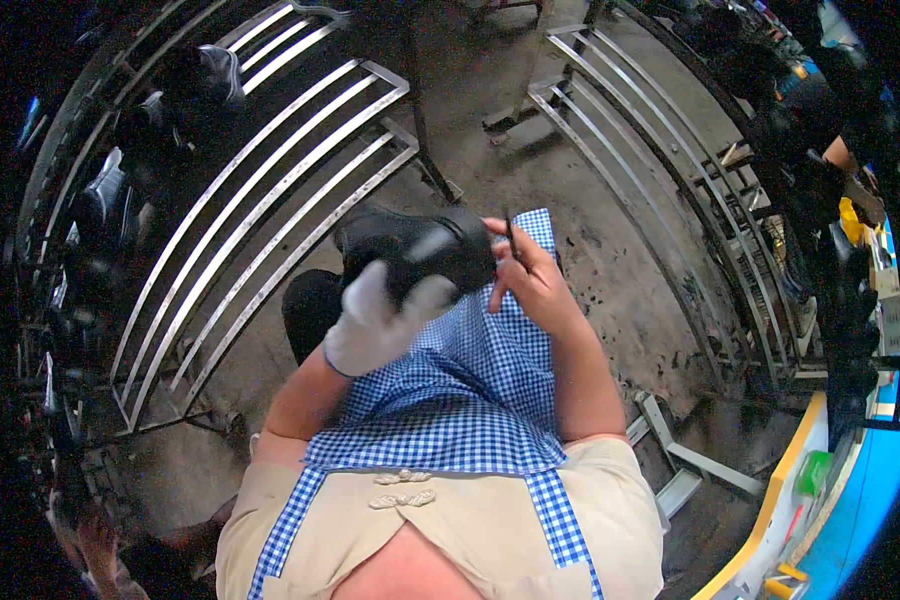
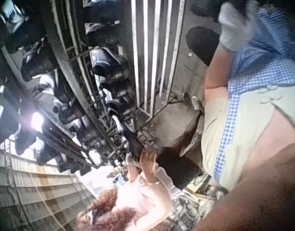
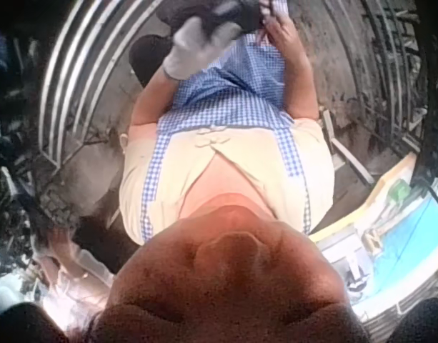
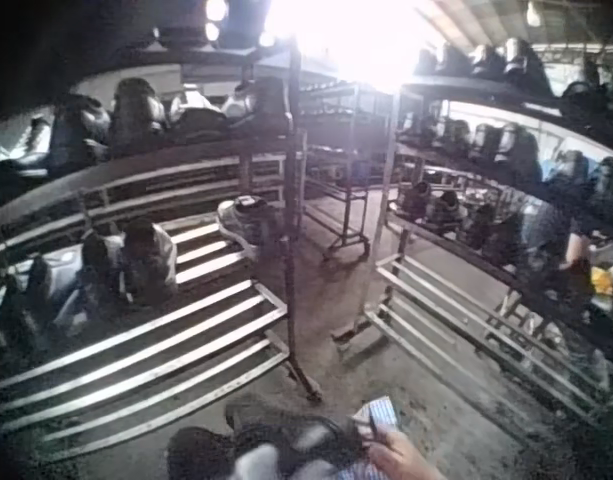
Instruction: The person cleans the exterior of black shoes using a small tool to scrape or pick at the surface. They handle the shoes one at a time, picking them up from a metal rack, cleaning them, and placing them back on the rack. The task is performed in a workshop environment with multiple shoes visible on shelves.
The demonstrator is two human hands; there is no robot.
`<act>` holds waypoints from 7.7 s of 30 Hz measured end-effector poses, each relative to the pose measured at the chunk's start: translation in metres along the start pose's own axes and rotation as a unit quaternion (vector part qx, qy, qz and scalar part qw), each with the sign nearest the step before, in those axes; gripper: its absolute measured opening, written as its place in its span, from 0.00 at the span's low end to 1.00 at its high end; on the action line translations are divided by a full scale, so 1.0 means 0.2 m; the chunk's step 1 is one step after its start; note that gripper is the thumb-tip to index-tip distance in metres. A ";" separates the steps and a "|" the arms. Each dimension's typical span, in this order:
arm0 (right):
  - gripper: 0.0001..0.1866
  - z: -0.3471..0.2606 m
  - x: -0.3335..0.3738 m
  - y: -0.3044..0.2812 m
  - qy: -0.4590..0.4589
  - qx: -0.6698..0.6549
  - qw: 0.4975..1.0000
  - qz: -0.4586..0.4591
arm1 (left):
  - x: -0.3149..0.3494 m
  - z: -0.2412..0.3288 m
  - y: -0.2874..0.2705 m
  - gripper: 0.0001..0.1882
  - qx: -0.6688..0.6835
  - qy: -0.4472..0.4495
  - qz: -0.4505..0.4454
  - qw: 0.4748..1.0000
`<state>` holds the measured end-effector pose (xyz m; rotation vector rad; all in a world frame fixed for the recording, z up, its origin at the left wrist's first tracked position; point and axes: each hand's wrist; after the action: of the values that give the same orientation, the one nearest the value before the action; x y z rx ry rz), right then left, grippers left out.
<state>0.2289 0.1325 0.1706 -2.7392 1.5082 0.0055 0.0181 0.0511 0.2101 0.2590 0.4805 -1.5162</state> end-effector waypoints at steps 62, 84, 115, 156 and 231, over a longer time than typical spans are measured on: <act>0.27 -0.46 0.10 -0.07 -0.206 0.504 0.838 -0.031 | -0.12 -0.02 -0.17 0.27 0.072 -0.208 -0.029 0.975; 0.29 0.02 -0.32 0.22 -0.124 -0.130 0.978 0.110 | 0.21 -0.16 -0.37 0.44 0.279 -0.335 0.044 0.899; 0.19 -0.51 -1.56 0.45 -0.359 0.270 0.860 0.242 | 0.28 -0.14 -0.48 0.23 0.116 -0.279 0.067 0.951; 0.13 -0.23 0.04 -0.13 -0.087 0.409 0.908 0.024 | 0.08 -0.31 0.20 0.39 0.558 -0.450 -0.082 0.692; 0.10 -0.18 -0.20 -0.45 -0.083 0.547 0.754 -0.354 | 0.13 -0.65 0.28 0.52 0.468 -0.578 -0.271 0.611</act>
<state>0.2825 0.2144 0.2089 -1.9777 0.1288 -0.4594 0.0547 0.0908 0.0762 -0.1454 -1.4667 -2.0341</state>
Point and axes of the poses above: each hand's wrist, its own x-axis away from the middle knuckle, its own y-axis out of the palm, z = x × y, and after that the axes turned 7 degrees about x, right-handed
